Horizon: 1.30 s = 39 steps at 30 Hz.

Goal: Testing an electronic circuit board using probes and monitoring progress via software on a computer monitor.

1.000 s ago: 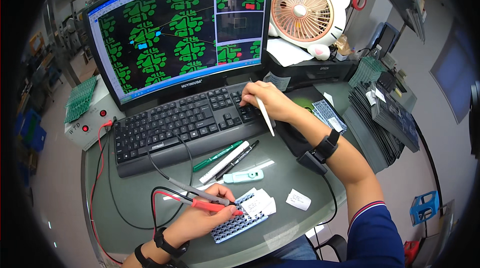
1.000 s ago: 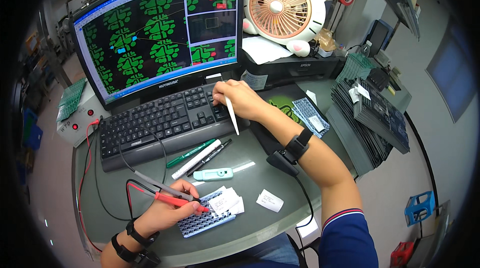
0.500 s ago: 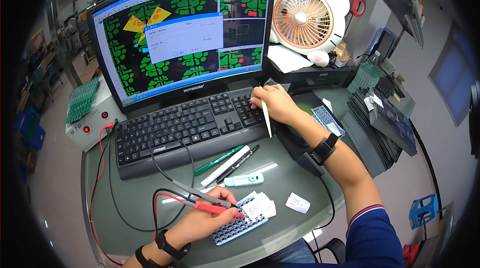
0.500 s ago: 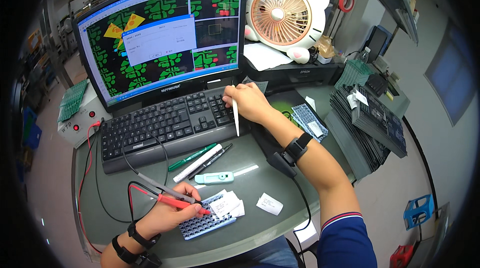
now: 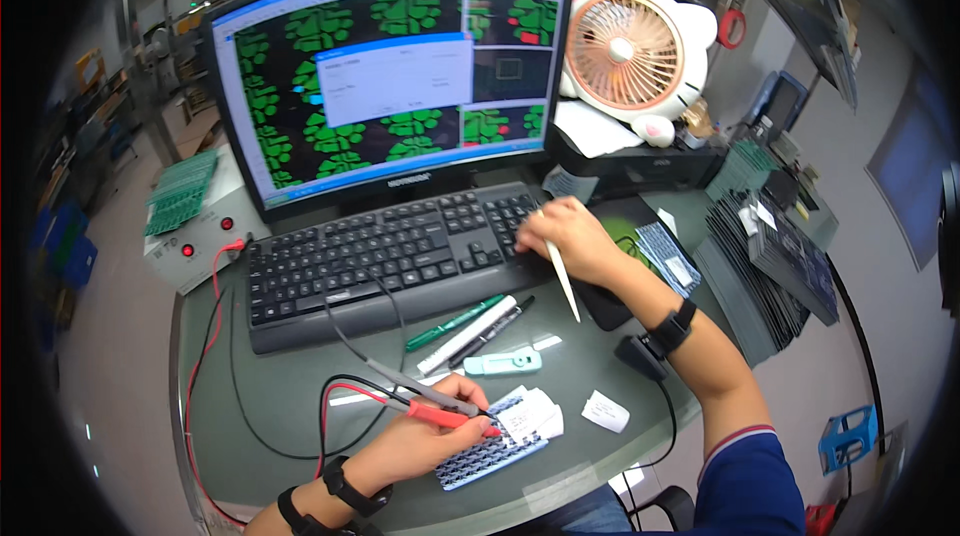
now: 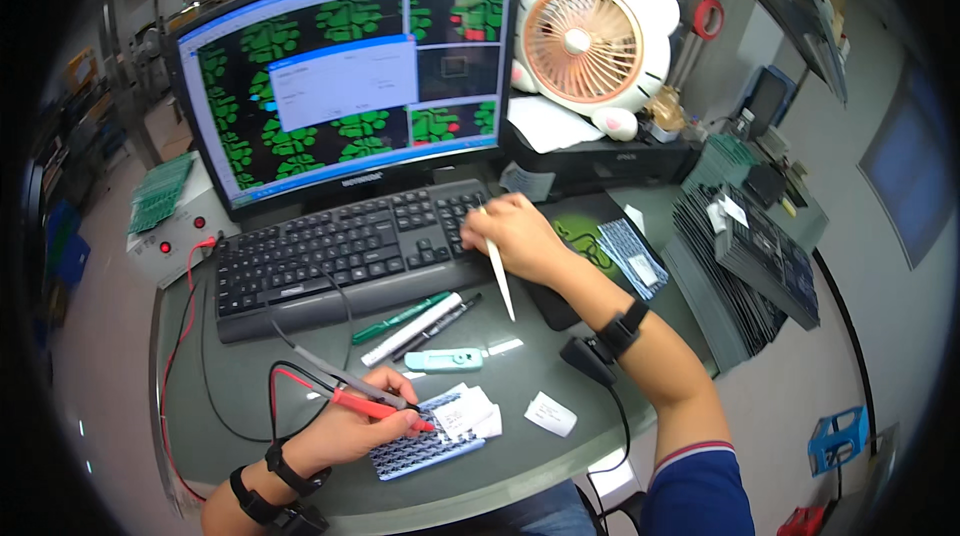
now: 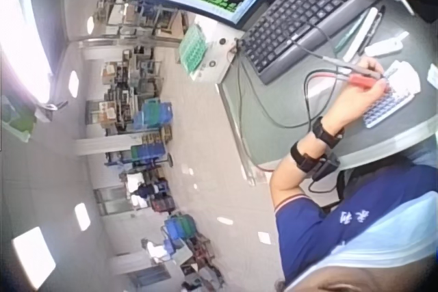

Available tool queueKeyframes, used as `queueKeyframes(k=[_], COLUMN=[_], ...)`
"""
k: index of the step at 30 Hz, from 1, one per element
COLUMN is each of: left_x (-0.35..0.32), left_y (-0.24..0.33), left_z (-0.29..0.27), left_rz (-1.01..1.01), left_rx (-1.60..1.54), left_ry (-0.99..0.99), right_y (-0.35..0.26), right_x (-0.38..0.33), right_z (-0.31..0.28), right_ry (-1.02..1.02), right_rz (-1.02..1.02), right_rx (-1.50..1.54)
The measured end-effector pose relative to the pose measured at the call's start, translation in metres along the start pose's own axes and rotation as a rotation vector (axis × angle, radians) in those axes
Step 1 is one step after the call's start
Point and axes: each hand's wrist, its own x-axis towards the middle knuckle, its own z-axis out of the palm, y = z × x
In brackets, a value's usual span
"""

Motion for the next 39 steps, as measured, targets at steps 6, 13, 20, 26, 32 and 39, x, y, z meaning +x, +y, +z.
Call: queueKeyframes(k=[6,13,20,26,32,39], left_x=[0.003,-0.001,0.003,0.007,0.006,0.0], left_y=[-0.01,-0.014,-0.003,-0.004,-0.002,-0.009], left_z=[0.006,0.001,0.002,0.0,0.003,0.002], left_rz=[0.059,0.067,0.102,-0.016,0.009,0.045], left_rx=[-0.034,-0.027,-0.017,0.042,0.001,-0.044], left_ry=[-0.03,-0.039,0.049,0.048,0.054,-0.001], right_y=[0.014,-0.017,-0.029,-0.022,-0.023,-0.026], right_x=[0.0,-0.025,-0.041,-0.047,-0.049,-0.05], right_z=[-0.005,-0.007,-0.008,0.002,-0.002,0.004], right_ry=[0.032,0.065,0.101,0.122,0.131,0.228], right_rz=[0.258,0.576,0.511,0.53,0.549,0.496], right_rx=[-0.07,0.194,0.252,0.253,0.249,0.099])
